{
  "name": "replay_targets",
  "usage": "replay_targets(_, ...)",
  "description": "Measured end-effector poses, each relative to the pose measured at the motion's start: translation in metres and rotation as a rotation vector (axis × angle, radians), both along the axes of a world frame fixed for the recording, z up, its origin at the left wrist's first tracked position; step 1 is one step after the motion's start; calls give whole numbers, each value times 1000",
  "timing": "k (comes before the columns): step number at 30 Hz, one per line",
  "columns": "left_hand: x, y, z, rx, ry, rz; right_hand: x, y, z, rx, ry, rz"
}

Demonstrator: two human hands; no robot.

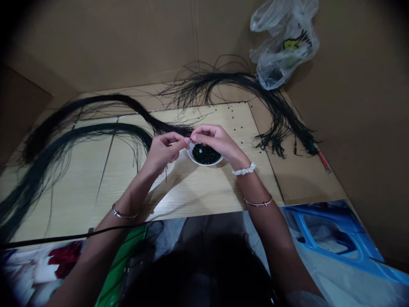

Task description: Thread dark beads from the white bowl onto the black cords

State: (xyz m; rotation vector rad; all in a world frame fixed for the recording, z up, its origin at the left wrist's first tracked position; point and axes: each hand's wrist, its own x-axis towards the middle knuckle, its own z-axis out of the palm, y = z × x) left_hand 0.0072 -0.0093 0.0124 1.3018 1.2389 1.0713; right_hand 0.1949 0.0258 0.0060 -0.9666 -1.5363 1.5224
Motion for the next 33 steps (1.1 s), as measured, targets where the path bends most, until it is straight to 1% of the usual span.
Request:
replay_targets(3,1,-1,0,33,10,4,0,1,-1,2,-3,-8)
replay_targets(12,1,-2,3,42,19,26,0,3,-3,-37,56,-23)
replay_targets(17,1,-1,1,45,23,37,1,2,-2,-30,71,-6)
replay_targets(23,0,0,0,42,-23,22,2,1,-1,-33,102,14)
replay_targets(30,-1,0,0,-24,-64,5,2,3,-3,-14,84,12)
replay_targets(33,-1,0,1,-28,-64,-3,2,3,-4,-9,86,13)
